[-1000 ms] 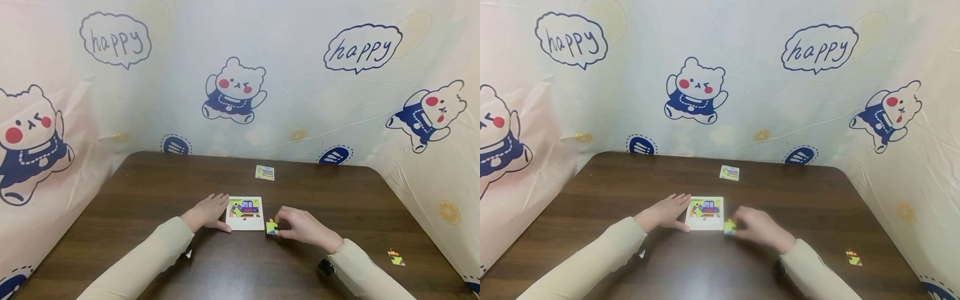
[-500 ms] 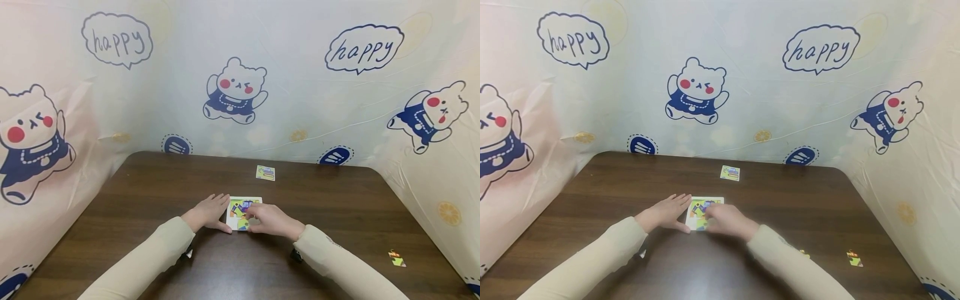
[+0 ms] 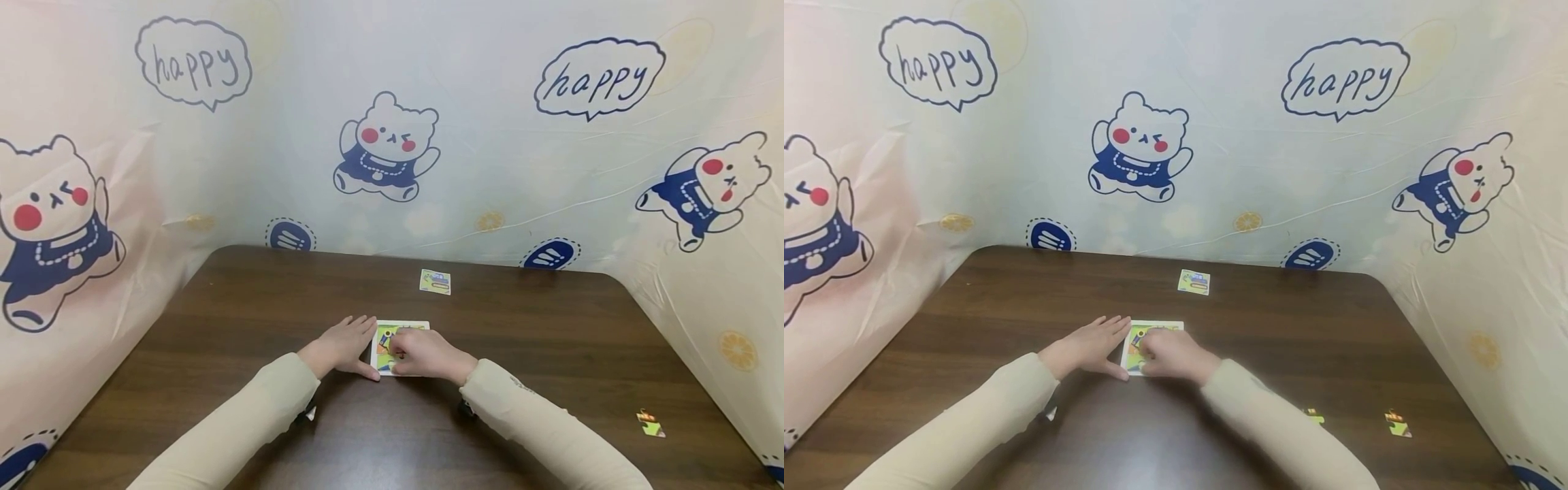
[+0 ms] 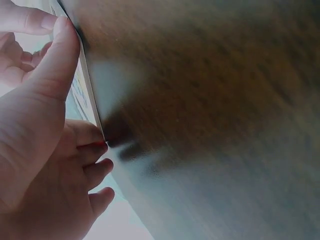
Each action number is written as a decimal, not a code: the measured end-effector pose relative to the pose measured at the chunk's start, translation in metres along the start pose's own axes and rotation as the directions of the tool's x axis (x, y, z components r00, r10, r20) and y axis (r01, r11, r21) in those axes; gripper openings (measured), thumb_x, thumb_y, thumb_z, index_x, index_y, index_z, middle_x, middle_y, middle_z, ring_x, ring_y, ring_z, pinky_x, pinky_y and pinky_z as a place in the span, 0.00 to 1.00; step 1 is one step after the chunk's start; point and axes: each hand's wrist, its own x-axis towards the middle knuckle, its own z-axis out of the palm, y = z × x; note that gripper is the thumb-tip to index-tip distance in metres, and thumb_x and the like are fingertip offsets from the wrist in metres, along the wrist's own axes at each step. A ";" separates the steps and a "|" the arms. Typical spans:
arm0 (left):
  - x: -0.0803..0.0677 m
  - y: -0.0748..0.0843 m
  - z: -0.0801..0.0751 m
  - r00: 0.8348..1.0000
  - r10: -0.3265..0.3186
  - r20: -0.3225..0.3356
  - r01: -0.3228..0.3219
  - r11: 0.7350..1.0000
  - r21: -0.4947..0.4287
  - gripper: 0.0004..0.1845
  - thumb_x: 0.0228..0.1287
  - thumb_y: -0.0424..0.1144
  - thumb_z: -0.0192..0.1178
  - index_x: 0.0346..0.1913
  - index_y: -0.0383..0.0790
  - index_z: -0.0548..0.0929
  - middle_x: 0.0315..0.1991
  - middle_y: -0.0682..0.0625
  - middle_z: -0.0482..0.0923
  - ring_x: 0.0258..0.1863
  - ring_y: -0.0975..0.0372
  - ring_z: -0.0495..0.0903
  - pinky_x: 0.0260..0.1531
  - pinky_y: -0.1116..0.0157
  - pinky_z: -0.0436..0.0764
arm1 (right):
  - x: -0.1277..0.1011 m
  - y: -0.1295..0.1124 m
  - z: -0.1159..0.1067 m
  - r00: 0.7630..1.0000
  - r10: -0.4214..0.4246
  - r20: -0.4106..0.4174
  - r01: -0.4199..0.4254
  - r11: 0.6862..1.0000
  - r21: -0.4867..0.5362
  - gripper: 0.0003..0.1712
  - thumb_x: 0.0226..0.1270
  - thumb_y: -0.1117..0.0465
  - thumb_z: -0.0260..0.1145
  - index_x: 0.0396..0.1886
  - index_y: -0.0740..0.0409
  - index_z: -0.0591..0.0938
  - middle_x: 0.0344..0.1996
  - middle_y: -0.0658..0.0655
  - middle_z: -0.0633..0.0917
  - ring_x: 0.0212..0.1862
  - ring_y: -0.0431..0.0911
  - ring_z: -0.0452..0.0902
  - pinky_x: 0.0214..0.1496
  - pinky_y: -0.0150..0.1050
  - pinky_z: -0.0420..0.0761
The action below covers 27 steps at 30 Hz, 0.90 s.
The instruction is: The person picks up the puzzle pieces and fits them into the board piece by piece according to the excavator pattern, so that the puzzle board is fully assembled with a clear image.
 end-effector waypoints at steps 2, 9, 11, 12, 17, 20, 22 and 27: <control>0.000 0.000 0.000 1.000 0.005 -0.004 -0.005 1.000 0.002 0.56 0.47 0.70 0.56 0.68 0.30 0.57 0.69 0.41 0.53 0.68 0.51 0.51 0.64 0.54 0.52 | 0.001 -0.001 -0.001 1.000 -0.004 0.000 0.004 1.000 0.011 0.07 0.50 0.58 0.69 0.25 0.53 0.79 0.23 0.47 0.73 0.24 0.37 0.64 0.23 0.28 0.65; -0.001 0.000 -0.003 1.000 0.018 -0.008 -0.018 1.000 0.011 0.55 0.48 0.70 0.56 0.68 0.29 0.57 0.69 0.41 0.53 0.68 0.51 0.52 0.64 0.54 0.52 | 0.002 -0.001 -0.001 0.999 -0.026 -0.025 0.027 0.999 0.025 0.07 0.48 0.62 0.68 0.31 0.53 0.82 0.25 0.47 0.77 0.25 0.36 0.66 0.25 0.28 0.67; -0.002 0.001 -0.003 1.000 0.019 -0.007 -0.019 1.000 0.012 0.55 0.48 0.70 0.56 0.68 0.29 0.57 0.69 0.41 0.53 0.68 0.51 0.52 0.64 0.54 0.52 | 0.002 -0.001 -0.001 0.999 -0.037 -0.029 0.037 0.999 0.021 0.08 0.48 0.62 0.68 0.32 0.52 0.83 0.26 0.47 0.77 0.26 0.36 0.66 0.25 0.28 0.67; -0.002 0.001 -0.004 1.000 0.020 -0.007 -0.020 1.000 0.012 0.55 0.48 0.70 0.56 0.68 0.29 0.57 0.69 0.41 0.53 0.68 0.51 0.52 0.64 0.54 0.52 | 0.002 -0.001 -0.001 0.999 -0.042 -0.030 0.043 0.999 0.021 0.09 0.48 0.62 0.68 0.32 0.52 0.84 0.26 0.47 0.77 0.26 0.35 0.67 0.25 0.28 0.67; -0.002 0.001 -0.004 1.000 0.017 -0.008 -0.017 1.000 0.005 0.55 0.48 0.70 0.56 0.68 0.29 0.57 0.69 0.40 0.53 0.68 0.51 0.52 0.64 0.55 0.52 | 0.002 -0.002 -0.003 0.999 -0.051 -0.019 0.052 0.998 0.029 0.08 0.50 0.61 0.68 0.33 0.52 0.84 0.28 0.47 0.78 0.27 0.35 0.67 0.27 0.27 0.68; -0.001 0.001 -0.003 1.000 0.014 -0.003 -0.014 1.000 -0.004 0.55 0.48 0.70 0.56 0.68 0.29 0.57 0.69 0.40 0.53 0.68 0.51 0.51 0.64 0.54 0.52 | 0.002 -0.003 -0.004 0.999 -0.049 -0.007 0.049 0.998 0.033 0.08 0.51 0.61 0.68 0.34 0.53 0.85 0.29 0.47 0.78 0.27 0.35 0.68 0.28 0.27 0.68; -0.001 0.001 -0.003 1.000 0.013 -0.003 -0.013 1.000 -0.013 0.55 0.48 0.69 0.57 0.68 0.29 0.57 0.69 0.40 0.52 0.68 0.51 0.51 0.64 0.54 0.52 | 0.001 -0.003 -0.004 0.999 -0.049 0.001 0.049 0.998 0.036 0.09 0.51 0.61 0.68 0.35 0.53 0.85 0.30 0.48 0.78 0.28 0.36 0.68 0.28 0.27 0.69; -0.002 0.001 -0.003 1.000 0.013 -0.005 -0.013 1.000 -0.023 0.55 0.48 0.69 0.57 0.68 0.29 0.57 0.69 0.40 0.53 0.68 0.51 0.51 0.64 0.54 0.52 | -0.002 -0.002 -0.007 0.999 -0.040 0.008 0.039 0.997 0.065 0.10 0.52 0.61 0.68 0.37 0.54 0.84 0.31 0.48 0.78 0.30 0.37 0.69 0.29 0.28 0.69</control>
